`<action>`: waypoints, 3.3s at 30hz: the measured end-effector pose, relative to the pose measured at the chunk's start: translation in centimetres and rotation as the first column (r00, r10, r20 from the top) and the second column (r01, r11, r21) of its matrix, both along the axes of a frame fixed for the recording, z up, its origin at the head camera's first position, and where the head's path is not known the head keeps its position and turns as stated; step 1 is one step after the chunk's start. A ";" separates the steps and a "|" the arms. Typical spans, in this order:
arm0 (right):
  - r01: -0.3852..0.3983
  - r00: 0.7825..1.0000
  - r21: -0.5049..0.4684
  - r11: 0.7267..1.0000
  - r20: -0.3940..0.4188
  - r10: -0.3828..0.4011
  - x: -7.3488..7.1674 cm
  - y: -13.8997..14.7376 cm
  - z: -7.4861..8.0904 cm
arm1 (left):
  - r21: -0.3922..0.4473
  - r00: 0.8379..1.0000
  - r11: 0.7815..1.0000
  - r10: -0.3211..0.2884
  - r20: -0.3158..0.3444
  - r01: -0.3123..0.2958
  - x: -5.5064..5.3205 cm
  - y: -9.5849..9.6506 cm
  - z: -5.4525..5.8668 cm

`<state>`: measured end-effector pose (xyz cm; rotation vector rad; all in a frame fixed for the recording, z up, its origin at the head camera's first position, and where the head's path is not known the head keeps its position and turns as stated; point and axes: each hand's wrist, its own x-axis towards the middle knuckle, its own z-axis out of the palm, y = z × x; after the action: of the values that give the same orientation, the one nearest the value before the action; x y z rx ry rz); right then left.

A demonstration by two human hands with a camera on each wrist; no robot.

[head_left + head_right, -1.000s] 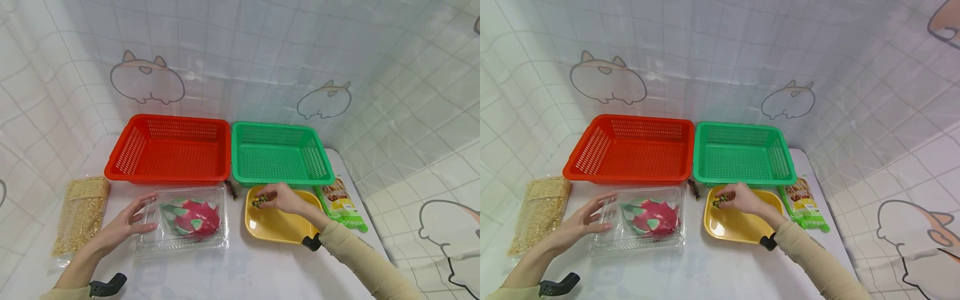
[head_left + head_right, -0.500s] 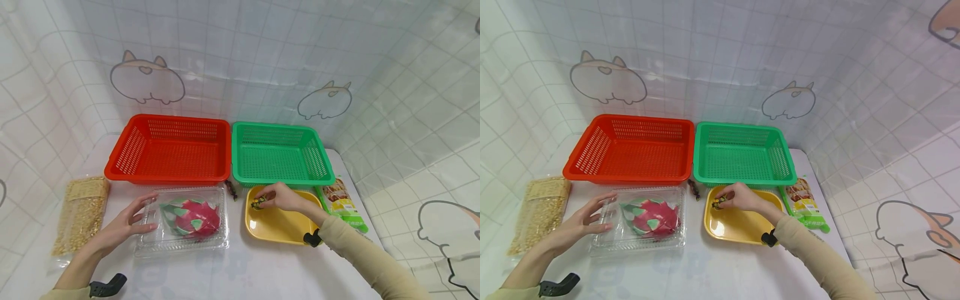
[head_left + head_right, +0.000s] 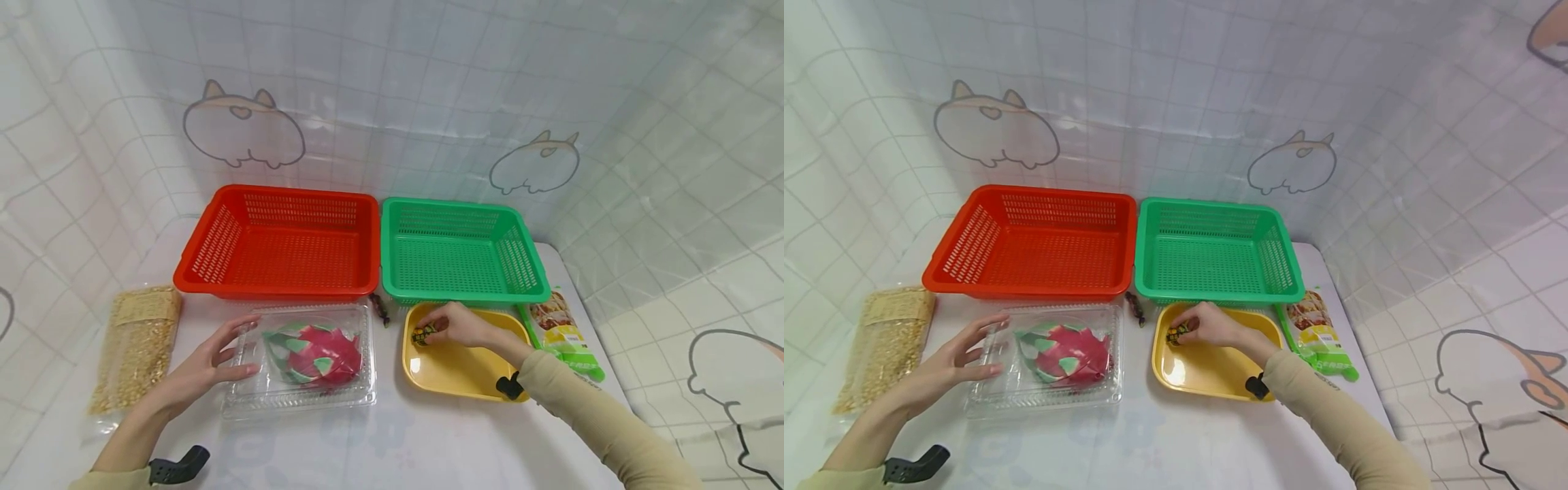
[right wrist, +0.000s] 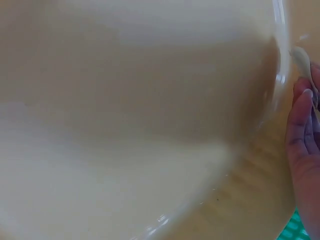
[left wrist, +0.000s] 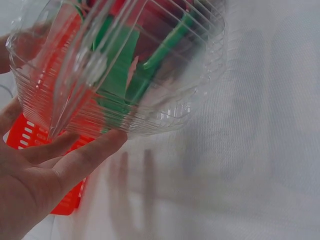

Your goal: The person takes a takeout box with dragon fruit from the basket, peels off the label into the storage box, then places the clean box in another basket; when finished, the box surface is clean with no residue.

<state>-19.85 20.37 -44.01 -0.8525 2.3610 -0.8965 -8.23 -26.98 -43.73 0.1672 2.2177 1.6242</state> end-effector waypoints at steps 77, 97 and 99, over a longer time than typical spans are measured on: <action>-0.071 0.987 0.103 0.992 -0.139 0.085 -0.2 0.7 -1.8 | -0.006 1.000 1.000 -0.014 0.003 0.014 0.1 -0.1 0.0; -0.043 0.992 0.133 0.990 -0.113 0.058 0.0 1.1 -1.6 | 0.001 1.000 1.000 -0.016 -0.005 0.016 0.2 0.0 0.0; -0.046 0.992 0.143 0.989 -0.107 0.062 0.0 1.1 -1.5 | -0.008 1.000 1.000 -0.015 -0.013 0.015 0.2 0.0 0.1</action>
<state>-19.90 21.52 -45.53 -0.9256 2.4503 -0.6675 -8.03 -26.97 -43.66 0.1923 2.2270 1.6106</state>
